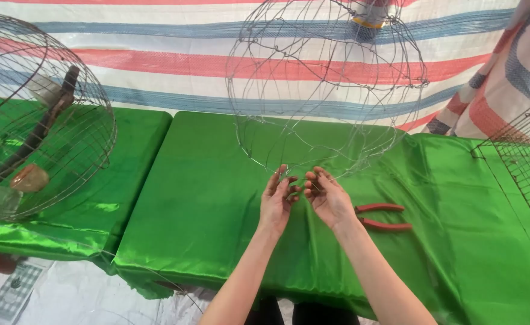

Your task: Securing wire connections on a wire structure by twisting them by hand and using pliers to tighten the joints.

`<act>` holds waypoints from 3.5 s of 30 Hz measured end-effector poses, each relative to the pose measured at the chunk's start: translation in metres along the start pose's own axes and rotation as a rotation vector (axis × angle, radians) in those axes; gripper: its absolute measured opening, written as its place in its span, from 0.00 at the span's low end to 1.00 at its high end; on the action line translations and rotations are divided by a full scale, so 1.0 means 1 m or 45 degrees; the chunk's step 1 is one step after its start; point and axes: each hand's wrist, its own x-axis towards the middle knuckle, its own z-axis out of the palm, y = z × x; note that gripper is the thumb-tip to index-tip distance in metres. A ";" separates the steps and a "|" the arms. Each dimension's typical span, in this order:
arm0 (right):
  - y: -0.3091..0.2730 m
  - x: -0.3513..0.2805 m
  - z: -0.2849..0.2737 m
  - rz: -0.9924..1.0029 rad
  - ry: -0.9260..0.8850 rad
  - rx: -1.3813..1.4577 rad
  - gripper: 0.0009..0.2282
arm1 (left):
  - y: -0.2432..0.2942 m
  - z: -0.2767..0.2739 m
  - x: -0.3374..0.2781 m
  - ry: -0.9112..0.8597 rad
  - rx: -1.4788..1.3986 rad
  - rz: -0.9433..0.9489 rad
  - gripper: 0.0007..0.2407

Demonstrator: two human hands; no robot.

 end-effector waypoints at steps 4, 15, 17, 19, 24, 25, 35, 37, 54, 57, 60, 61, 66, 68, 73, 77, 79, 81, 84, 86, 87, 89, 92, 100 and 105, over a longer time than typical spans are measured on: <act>0.000 0.004 0.000 0.022 0.004 0.001 0.08 | -0.002 -0.004 0.007 -0.031 0.027 0.010 0.15; 0.004 -0.001 0.022 0.014 -0.032 -0.056 0.09 | 0.012 0.013 0.013 -0.049 0.412 0.333 0.13; 0.007 0.001 0.021 0.009 -0.024 -0.065 0.09 | 0.010 0.011 0.011 -0.032 0.459 0.374 0.11; 0.008 0.002 0.020 0.003 -0.017 -0.075 0.09 | 0.005 0.010 0.010 -0.015 0.504 0.417 0.09; 0.007 -0.001 0.023 -0.005 -0.029 -0.075 0.08 | -0.007 0.009 0.008 0.145 0.636 0.649 0.08; 0.007 -0.001 0.025 -0.006 -0.029 -0.074 0.08 | -0.001 0.013 0.004 0.144 0.636 0.649 0.08; 0.005 -0.003 0.036 -0.016 -0.040 0.031 0.08 | -0.006 0.016 -0.002 -0.023 1.049 0.859 0.08; 0.003 -0.005 0.039 0.001 -0.031 0.015 0.08 | -0.005 0.017 -0.006 -0.097 1.028 0.790 0.09; 0.005 -0.016 0.062 -0.011 0.067 -0.259 0.09 | -0.011 0.010 0.003 -0.061 0.460 0.232 0.11; 0.001 -0.017 0.060 0.015 0.035 -0.311 0.09 | -0.003 0.024 -0.004 -0.058 0.244 0.045 0.14; -0.005 -0.015 0.052 -0.001 -0.069 -0.354 0.10 | 0.006 0.025 0.000 -0.177 0.221 0.003 0.16; -0.008 -0.019 0.056 0.000 -0.073 -0.358 0.10 | 0.006 0.023 0.003 -0.176 0.218 0.008 0.16; -0.008 -0.013 0.051 -0.098 -0.146 -0.529 0.13 | 0.023 0.032 -0.001 -0.408 0.316 0.172 0.25; -0.005 -0.011 0.051 -0.149 -0.172 -0.595 0.13 | 0.025 0.032 0.000 -0.420 0.380 0.210 0.25; -0.001 -0.004 0.044 -0.298 -0.235 -0.730 0.13 | 0.020 0.021 0.010 -0.458 0.526 0.265 0.27; 0.008 0.006 0.036 -0.513 -0.321 -0.761 0.11 | 0.040 0.032 -0.004 -0.483 0.755 0.251 0.27; 0.009 0.005 0.039 -0.549 -0.340 -0.759 0.09 | 0.058 0.039 -0.013 -0.493 0.870 0.233 0.26; 0.009 -0.003 0.048 -0.544 -0.372 -0.741 0.09 | 0.081 0.046 -0.024 -0.386 1.625 0.043 0.19; 0.011 0.007 0.042 -0.562 -0.344 -0.795 0.08 | 0.101 0.033 -0.022 -0.288 2.276 0.402 0.12; 0.014 0.008 0.042 -0.568 -0.353 -0.746 0.08 | 0.128 0.062 -0.036 -0.299 2.163 0.895 0.08; 0.014 0.008 0.041 -0.576 -0.361 -0.709 0.07 | 0.139 0.077 -0.043 -0.301 1.987 1.375 0.06; 0.019 0.010 0.042 -0.611 -0.338 -0.718 0.08 | 0.145 0.111 -0.044 -0.412 1.936 1.639 0.07; 0.022 0.016 0.044 -0.666 -0.325 -0.724 0.08 | 0.127 0.139 -0.024 -0.623 1.905 1.999 0.08; 0.026 0.033 0.029 -0.764 -0.323 -0.741 0.05 | 0.098 0.165 0.011 -0.828 2.372 2.111 0.08; 0.029 0.037 0.022 -0.796 -0.373 -0.743 0.07 | 0.100 0.160 0.008 -0.720 2.274 2.177 0.04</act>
